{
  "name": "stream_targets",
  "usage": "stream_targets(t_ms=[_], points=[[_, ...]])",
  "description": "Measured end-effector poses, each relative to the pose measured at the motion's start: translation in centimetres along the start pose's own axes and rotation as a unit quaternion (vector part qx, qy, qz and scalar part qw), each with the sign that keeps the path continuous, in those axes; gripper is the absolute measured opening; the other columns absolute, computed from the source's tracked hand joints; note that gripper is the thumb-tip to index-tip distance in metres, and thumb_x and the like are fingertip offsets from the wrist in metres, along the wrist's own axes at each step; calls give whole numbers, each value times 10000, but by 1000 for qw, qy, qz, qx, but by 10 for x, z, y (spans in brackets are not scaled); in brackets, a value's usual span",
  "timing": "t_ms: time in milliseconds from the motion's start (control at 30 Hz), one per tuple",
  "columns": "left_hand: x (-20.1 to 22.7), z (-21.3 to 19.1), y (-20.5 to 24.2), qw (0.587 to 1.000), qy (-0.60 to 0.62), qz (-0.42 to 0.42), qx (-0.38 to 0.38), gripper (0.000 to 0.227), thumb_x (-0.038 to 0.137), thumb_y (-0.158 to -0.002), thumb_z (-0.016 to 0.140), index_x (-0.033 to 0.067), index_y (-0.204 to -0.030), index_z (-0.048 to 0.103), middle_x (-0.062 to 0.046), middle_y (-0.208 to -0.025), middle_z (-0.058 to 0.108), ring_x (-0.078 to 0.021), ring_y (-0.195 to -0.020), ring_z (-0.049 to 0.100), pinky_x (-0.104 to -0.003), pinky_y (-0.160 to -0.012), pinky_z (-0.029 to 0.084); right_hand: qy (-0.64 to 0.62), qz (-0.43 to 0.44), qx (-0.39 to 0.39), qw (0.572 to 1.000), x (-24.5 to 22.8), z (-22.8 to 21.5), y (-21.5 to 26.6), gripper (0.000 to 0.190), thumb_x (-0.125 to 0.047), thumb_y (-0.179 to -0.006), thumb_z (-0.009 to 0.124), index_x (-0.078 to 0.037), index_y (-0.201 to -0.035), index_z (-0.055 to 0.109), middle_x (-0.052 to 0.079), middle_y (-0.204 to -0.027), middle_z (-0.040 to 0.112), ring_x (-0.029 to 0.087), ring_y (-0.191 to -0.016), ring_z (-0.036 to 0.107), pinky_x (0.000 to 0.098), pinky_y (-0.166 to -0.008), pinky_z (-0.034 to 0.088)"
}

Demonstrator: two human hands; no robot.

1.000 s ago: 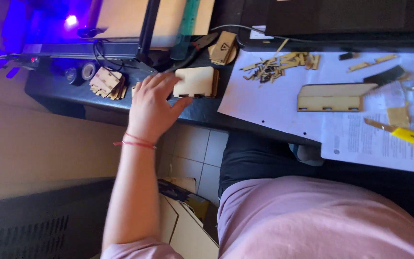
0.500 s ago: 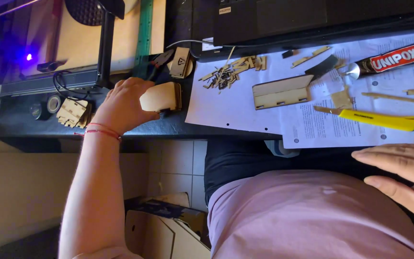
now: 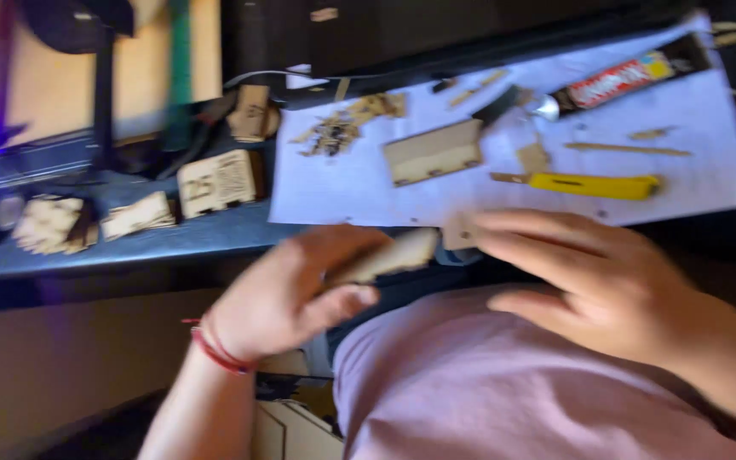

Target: The person assembles a wooden puzzle by applying glue to small wooden pieces and inserting them into slots on a larger wooden block. They use a small stick to apply the adhesive and a utility knife to assist with the assembly process.

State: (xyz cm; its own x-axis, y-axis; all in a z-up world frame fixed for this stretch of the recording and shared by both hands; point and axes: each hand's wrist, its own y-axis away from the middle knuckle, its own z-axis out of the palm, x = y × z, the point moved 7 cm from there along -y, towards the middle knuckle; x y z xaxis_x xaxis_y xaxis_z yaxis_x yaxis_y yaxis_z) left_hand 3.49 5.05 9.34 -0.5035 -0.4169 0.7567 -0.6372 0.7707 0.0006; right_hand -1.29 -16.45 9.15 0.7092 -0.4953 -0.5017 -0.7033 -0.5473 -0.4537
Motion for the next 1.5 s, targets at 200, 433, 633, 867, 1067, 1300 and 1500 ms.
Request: stream_targets(t_ms=[200,433,633,867,1067,1300,1500], points=[[4,52,-27,976,216,-27,-15,474,468,-967,441,46,-1025,651,-40,-793,708,-111,-684,633,-264,-608,488,-53,86,54,993,19,7,-3,149,-69,-870,737,-45,-1001,670,45,-796,677,178,-656,612,307,-656,502],[-27,91,-25,923,371,-77,68,283,280,-961,600,18,-947,706,-79,-714,721,-118,-652,701,-232,-629,563,-170,300,51,937,50,12,28,174,-107,-866,724,-75,-740,608,-37,-573,490,54,-521,415,214,-478,356],[-30,91,-21,931,323,-75,152,323,284,-943,636,93,-688,691,4,-689,694,-85,-631,622,-232,-596,489,-231,327,74,913,53,20,40,177,-91,-872,706,-52,-754,581,6,-535,540,49,-443,450,195,-415,361],[-24,88,-26,780,489,-53,387,144,129,-892,724,17,-830,659,-72,-688,670,-108,-662,625,-286,-598,581,-239,302,11,923,54,37,37,187,-202,-741,841,-59,-771,725,122,-586,699,217,-575,754,358,-512,577],[-57,125,-17,659,636,-71,394,382,290,-984,604,6,-1239,605,-163,-1086,704,-258,-857,699,-405,-729,609,213,80,-52,972,108,0,35,455,-146,-788,817,-5,-1203,694,170,-1196,693,342,-1054,654,442,-1006,524],[-47,118,-19,696,580,-88,414,391,356,-950,647,27,-1161,631,-77,-1019,702,-149,-874,658,-328,-737,580,176,122,-113,970,126,13,43,281,-19,-851,666,-30,-1132,657,136,-1103,650,343,-1006,604,457,-890,483],[-39,114,-21,723,560,-104,391,382,352,-976,592,31,-1179,632,-40,-1010,689,-111,-861,636,-291,-715,561,17,57,-101,993,90,-4,49,280,38,-902,528,40,-1183,527,186,-1055,651,328,-918,631,424,-850,503]])
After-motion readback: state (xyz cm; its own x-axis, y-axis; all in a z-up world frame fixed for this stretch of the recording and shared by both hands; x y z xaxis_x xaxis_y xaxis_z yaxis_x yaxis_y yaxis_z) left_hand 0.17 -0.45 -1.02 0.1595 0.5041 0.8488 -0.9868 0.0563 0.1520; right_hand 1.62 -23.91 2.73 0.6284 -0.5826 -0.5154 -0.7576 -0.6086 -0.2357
